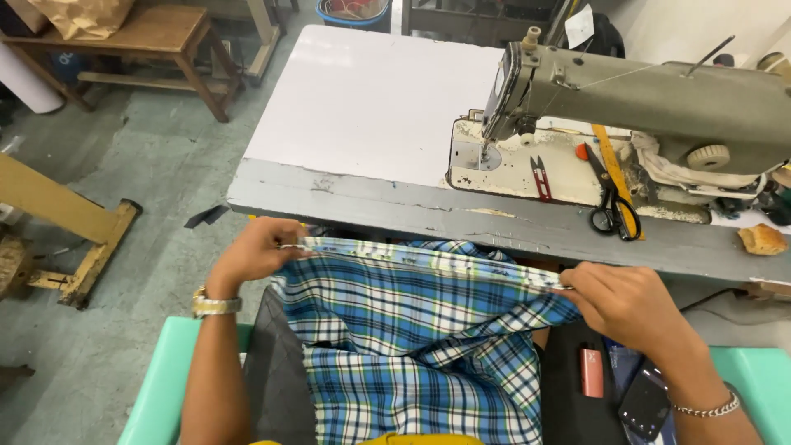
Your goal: Trimming loose threads from a plaid garment using thread nippers at a sewing station
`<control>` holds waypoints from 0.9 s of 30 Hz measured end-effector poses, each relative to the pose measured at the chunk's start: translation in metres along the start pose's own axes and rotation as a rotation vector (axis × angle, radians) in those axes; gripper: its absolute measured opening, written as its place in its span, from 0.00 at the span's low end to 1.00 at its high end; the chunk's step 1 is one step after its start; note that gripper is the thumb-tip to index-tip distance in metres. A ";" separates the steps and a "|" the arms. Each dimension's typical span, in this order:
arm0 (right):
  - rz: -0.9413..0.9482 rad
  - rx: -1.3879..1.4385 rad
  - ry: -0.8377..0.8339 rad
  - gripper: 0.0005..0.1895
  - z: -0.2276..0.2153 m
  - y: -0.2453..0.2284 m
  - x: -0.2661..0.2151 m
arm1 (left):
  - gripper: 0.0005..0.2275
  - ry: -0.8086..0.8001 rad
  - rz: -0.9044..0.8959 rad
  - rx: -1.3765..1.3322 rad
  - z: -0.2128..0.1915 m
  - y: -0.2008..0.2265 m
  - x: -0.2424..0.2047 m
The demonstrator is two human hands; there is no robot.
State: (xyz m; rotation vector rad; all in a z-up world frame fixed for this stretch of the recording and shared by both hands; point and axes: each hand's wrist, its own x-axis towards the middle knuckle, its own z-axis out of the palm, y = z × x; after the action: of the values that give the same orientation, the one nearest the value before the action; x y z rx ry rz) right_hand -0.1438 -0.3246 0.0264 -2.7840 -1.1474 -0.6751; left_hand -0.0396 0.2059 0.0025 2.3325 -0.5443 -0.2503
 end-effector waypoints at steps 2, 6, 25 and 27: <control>0.021 -0.060 -0.032 0.10 0.003 0.003 0.000 | 0.10 0.126 -0.056 0.063 -0.018 -0.003 -0.015; 0.082 -0.094 -0.085 0.09 0.018 0.022 0.010 | 0.10 0.327 -0.049 0.110 -0.047 0.001 -0.039; 0.471 0.363 0.065 0.11 0.116 0.043 0.092 | 0.01 0.775 0.081 0.512 -0.082 -0.119 0.081; 0.454 0.371 0.071 0.11 0.124 0.046 0.098 | 0.01 0.732 0.000 0.481 -0.075 -0.155 0.096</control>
State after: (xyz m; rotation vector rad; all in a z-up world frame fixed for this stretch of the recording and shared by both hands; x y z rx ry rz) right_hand -0.0047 -0.2666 -0.0392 -2.5365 -0.5241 -0.4534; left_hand 0.1191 0.3098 -0.0525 2.6344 -0.2437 0.7916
